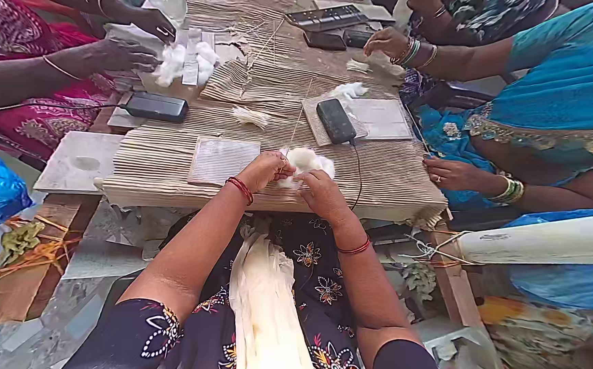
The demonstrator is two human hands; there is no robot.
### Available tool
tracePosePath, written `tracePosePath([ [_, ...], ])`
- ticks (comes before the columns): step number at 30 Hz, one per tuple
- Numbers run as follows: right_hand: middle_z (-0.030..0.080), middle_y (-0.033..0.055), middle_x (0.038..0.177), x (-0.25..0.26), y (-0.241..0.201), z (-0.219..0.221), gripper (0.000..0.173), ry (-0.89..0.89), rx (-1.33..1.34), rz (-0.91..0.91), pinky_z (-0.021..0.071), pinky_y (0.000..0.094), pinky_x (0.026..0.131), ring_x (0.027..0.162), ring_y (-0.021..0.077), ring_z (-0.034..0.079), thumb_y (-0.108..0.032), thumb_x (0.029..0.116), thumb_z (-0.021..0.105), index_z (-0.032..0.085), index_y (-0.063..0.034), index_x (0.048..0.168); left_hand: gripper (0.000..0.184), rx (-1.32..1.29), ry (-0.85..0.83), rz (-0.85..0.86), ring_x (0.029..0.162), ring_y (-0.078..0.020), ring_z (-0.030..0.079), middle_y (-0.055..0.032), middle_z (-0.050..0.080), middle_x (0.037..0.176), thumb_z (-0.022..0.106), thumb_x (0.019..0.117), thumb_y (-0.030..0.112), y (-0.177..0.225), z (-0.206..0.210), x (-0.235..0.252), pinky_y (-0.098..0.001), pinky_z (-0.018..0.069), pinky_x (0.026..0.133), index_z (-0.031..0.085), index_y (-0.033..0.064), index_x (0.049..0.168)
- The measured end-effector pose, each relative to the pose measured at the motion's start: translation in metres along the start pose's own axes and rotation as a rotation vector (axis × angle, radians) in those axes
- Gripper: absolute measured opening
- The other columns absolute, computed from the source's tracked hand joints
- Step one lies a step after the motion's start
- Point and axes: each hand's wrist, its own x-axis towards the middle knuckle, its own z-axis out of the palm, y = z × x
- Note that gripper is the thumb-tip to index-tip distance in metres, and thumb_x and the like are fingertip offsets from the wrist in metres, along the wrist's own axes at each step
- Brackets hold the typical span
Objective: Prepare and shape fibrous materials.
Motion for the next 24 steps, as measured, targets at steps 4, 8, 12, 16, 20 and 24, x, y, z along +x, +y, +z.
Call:
tracePosePath([
  [4,0.072,0.0215,0.103,0.003,-0.009,0.009,0.027,0.111,0.006,-0.035,0.0554,0.0506,0.09,0.1,0.0395,0.068,-0.005,0.0806,0.083,0.075,0.0018,0.106,0.015,-0.006,0.009,-0.004,0.081,-0.0112,0.068,-0.0083,0.07,0.095,0.038,0.107,0.0,0.003,0.001,-0.001,-0.0278,0.0561,0.08,0.053,-0.0002,0.107],
  [8,0.073,0.023,0.099,0.01,-0.012,0.029,0.013,0.096,0.042,0.036,0.0555,0.054,0.089,0.098,0.0425,0.069,0.004,0.0892,0.069,0.078,0.0022,0.099,0.013,0.042,0.016,-0.001,0.079,-0.0094,0.067,-0.0076,0.069,0.095,0.04,0.1066,0.0,0.002,0.004,0.001,-0.0266,0.0556,0.078,0.053,-0.0008,0.107],
  [12,0.072,0.0202,0.091,-0.002,-0.03,-0.006,0.01,-0.236,0.176,0.161,0.0549,0.0534,0.086,0.091,0.0351,0.07,0.002,0.0926,0.067,0.076,0.0032,0.092,0.014,0.157,0.023,0.064,0.086,-0.0079,0.065,-0.0103,0.07,0.103,0.042,0.1057,-0.001,0.0,0.009,-0.004,-0.0259,0.0524,0.081,0.055,-0.0047,0.109],
  [16,0.069,-0.0024,0.085,-0.031,-0.034,-0.053,0.007,-0.536,0.712,0.077,0.0498,0.0159,0.075,0.08,-0.0037,0.061,-0.004,0.0893,0.07,0.075,-0.0015,0.086,0.015,0.202,0.02,0.082,0.089,-0.0078,0.065,-0.0117,0.07,0.106,0.043,0.1058,0.0,-0.002,0.01,-0.006,-0.0257,0.0516,0.082,0.056,-0.0059,0.11],
  [20,0.076,-0.0059,0.08,-0.046,-0.034,-0.048,0.007,-0.103,1.316,0.267,0.0584,0.0194,0.07,0.073,0.0002,0.069,-0.007,0.0887,0.073,0.078,-0.0117,0.085,0.014,0.074,0.035,0.098,0.082,-0.0073,0.066,-0.0078,0.071,0.099,0.042,0.1042,-0.001,-0.004,0.007,-0.007,-0.025,0.0537,0.077,0.056,-0.0021,0.106],
  [24,0.074,0.0039,0.078,-0.019,-0.06,-0.038,0.021,0.264,1.307,0.832,0.0596,0.0244,0.061,0.062,0.0095,0.069,0.004,0.1027,0.051,0.068,-0.0025,0.092,0.016,-0.128,0.125,0.192,0.08,-0.0117,0.072,-0.0072,0.073,0.094,0.04,0.1081,0.002,-0.002,0.0,-0.034,-0.0278,0.0582,0.075,0.055,0.0011,0.104],
])
